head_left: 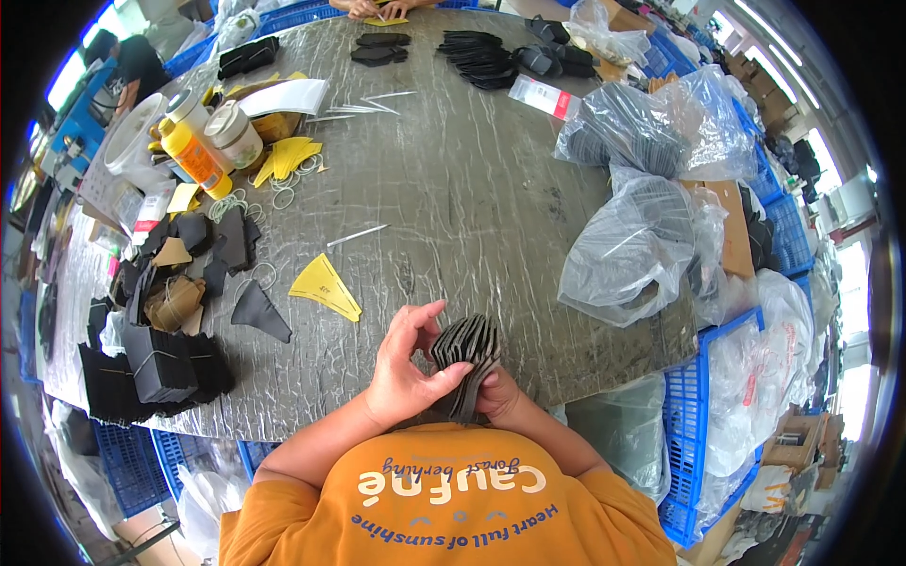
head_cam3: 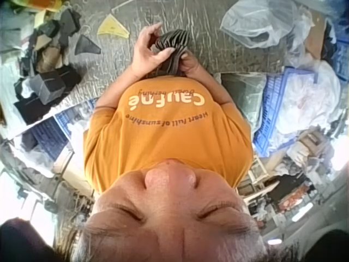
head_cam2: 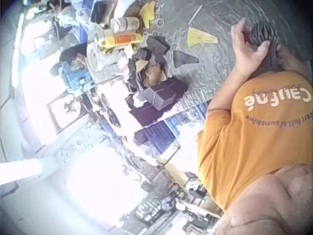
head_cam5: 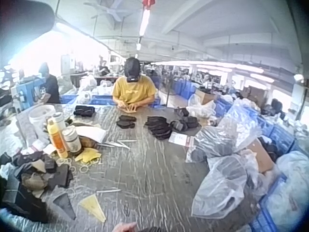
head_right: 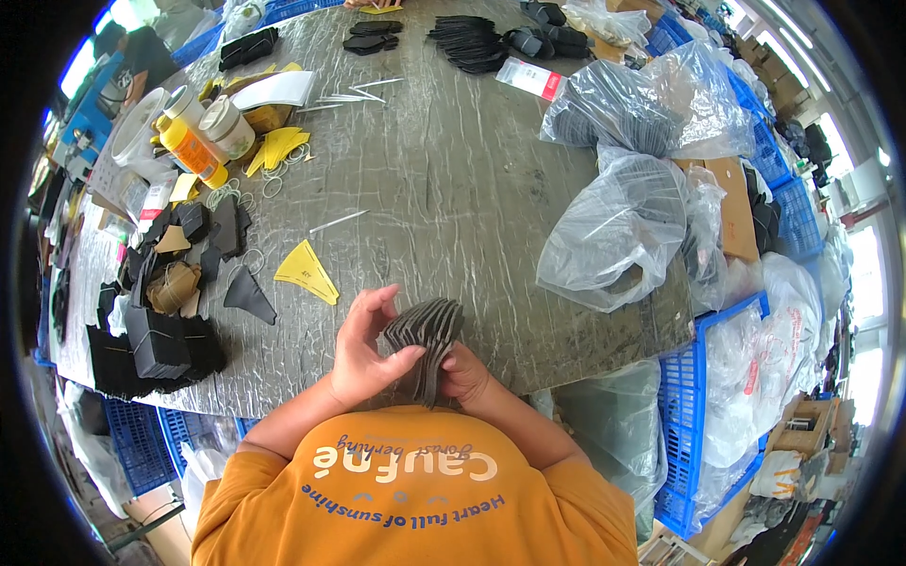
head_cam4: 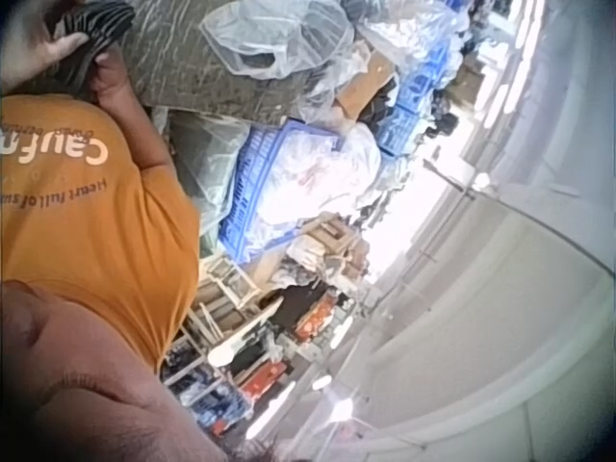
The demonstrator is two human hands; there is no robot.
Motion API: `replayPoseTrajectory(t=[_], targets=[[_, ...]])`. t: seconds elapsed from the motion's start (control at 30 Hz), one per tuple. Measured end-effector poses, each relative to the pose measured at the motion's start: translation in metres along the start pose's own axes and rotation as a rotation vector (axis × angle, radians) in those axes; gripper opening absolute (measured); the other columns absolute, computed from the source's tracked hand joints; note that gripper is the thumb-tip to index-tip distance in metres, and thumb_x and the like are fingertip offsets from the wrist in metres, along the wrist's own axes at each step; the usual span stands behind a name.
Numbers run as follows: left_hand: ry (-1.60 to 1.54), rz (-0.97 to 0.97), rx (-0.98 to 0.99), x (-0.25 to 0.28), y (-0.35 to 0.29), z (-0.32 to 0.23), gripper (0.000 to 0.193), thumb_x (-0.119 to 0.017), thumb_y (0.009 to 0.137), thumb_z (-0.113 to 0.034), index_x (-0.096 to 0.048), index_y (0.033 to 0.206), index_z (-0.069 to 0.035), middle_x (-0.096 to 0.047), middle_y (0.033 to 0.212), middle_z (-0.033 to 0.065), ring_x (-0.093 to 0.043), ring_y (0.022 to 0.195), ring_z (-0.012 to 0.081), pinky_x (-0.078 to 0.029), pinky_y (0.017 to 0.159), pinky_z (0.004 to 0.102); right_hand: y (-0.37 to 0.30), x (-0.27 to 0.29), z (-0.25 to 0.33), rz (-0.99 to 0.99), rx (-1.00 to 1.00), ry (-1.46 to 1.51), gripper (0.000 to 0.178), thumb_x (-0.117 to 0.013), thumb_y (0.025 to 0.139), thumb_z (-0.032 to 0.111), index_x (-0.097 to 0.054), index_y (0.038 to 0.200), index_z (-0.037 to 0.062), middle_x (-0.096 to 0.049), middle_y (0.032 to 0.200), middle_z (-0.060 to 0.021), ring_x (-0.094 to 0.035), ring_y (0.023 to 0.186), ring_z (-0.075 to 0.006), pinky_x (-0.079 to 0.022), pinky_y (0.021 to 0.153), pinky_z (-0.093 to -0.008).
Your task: Gathering a stack of black shoe upper components and tying them together with a white string.
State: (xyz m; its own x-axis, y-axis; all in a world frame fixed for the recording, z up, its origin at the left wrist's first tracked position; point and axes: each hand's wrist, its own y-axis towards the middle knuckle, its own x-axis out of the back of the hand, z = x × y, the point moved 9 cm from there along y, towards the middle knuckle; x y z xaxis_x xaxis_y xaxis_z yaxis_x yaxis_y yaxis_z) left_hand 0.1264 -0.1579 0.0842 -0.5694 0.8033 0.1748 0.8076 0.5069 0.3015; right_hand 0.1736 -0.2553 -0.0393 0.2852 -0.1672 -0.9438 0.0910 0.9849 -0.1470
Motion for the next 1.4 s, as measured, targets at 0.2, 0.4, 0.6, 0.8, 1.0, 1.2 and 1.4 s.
replayPoseTrajectory(t=[0.2, 0.4, 0.6, 0.8, 1.0, 1.2, 1.4], targets=[[0.016, 0.007, -0.003, 0.000, 0.000, 0.000, 0.080, -0.083, 0.067, -0.012, -0.042, 0.135, -0.002, -0.042, 0.100, 0.0062, -0.048, 0.090, 0.0157, -0.045, 0.081, 0.0271, 0.001, 0.000, 0.001, -0.001, 0.019, -0.019, 0.068, -0.085, 0.064, 0.022, -0.057, 0.124, 0.0047, -0.063, 0.118, -0.0065, -0.062, 0.108, -0.0221, -0.049, 0.097, -0.0409], [0.039, -0.013, -0.042, 0.001, 0.000, 0.000, 0.083, -0.084, 0.066, -0.013, -0.041, 0.136, -0.002, -0.042, 0.101, 0.0066, -0.048, 0.092, 0.0165, -0.047, 0.081, 0.0278, 0.003, -0.004, 0.000, 0.009, 0.001, 0.014, 0.066, -0.085, 0.064, 0.019, -0.057, 0.123, 0.0050, -0.064, 0.118, -0.0062, -0.062, 0.107, -0.0223, -0.049, 0.097, -0.0413], [0.045, -0.006, -0.017, -0.001, -0.001, 0.001, 0.083, -0.084, 0.067, -0.013, -0.041, 0.136, -0.001, -0.042, 0.101, 0.0067, -0.048, 0.093, 0.0167, -0.047, 0.082, 0.0278, 0.002, -0.003, 0.000, 0.011, -0.004, 0.013, 0.066, -0.085, 0.065, 0.019, -0.058, 0.123, 0.0059, -0.064, 0.117, -0.0059, -0.061, 0.108, -0.0226, -0.049, 0.097, -0.0420], [0.034, -0.009, -0.016, 0.000, -0.001, 0.001, 0.083, -0.084, 0.067, -0.014, -0.041, 0.136, -0.001, -0.042, 0.100, 0.0067, -0.048, 0.092, 0.0168, -0.047, 0.082, 0.0278, 0.002, -0.003, -0.001, -0.002, -0.011, -0.008, 0.067, -0.085, 0.065, 0.020, -0.057, 0.124, 0.0060, -0.063, 0.118, -0.0057, -0.061, 0.108, -0.0225, -0.049, 0.097, -0.0417], [0.031, -0.013, -0.016, 0.000, -0.001, 0.003, 0.084, -0.085, 0.066, -0.014, -0.041, 0.136, -0.001, -0.042, 0.101, 0.0066, -0.048, 0.093, 0.0167, -0.047, 0.082, 0.0277, 0.004, -0.005, -0.002, 0.001, -0.024, -0.002, 0.070, -0.086, 0.064, 0.021, -0.055, 0.125, 0.0063, -0.063, 0.119, -0.0053, -0.061, 0.109, -0.0217, -0.049, 0.097, -0.0402], [-0.018, -0.060, -0.061, 0.012, 0.002, 0.004, 0.075, -0.079, 0.074, -0.028, -0.044, 0.135, -0.003, -0.049, 0.104, 0.0092, -0.051, 0.091, 0.0185, -0.046, 0.081, 0.0310, -0.002, -0.012, 0.033, -0.099, 0.136, -0.200, 0.073, -0.087, 0.062, 0.018, -0.055, 0.126, 0.0042, -0.063, 0.120, -0.0045, -0.061, 0.108, -0.0213, -0.050, 0.094, -0.0365], [-0.042, 0.092, -0.024, 0.006, 0.007, 0.042, 0.088, -0.055, 0.085, -0.063, -0.034, 0.141, 0.003, -0.045, 0.135, 0.0192, -0.044, 0.126, 0.0307, -0.033, 0.107, 0.0422, 0.002, -0.076, 0.082, -0.217, 0.274, -1.755, 0.077, -0.086, 0.059, 0.010, -0.052, 0.127, 0.0042, -0.061, 0.109, -0.0107, -0.060, 0.103, -0.0271, -0.048, 0.089, -0.0407]])
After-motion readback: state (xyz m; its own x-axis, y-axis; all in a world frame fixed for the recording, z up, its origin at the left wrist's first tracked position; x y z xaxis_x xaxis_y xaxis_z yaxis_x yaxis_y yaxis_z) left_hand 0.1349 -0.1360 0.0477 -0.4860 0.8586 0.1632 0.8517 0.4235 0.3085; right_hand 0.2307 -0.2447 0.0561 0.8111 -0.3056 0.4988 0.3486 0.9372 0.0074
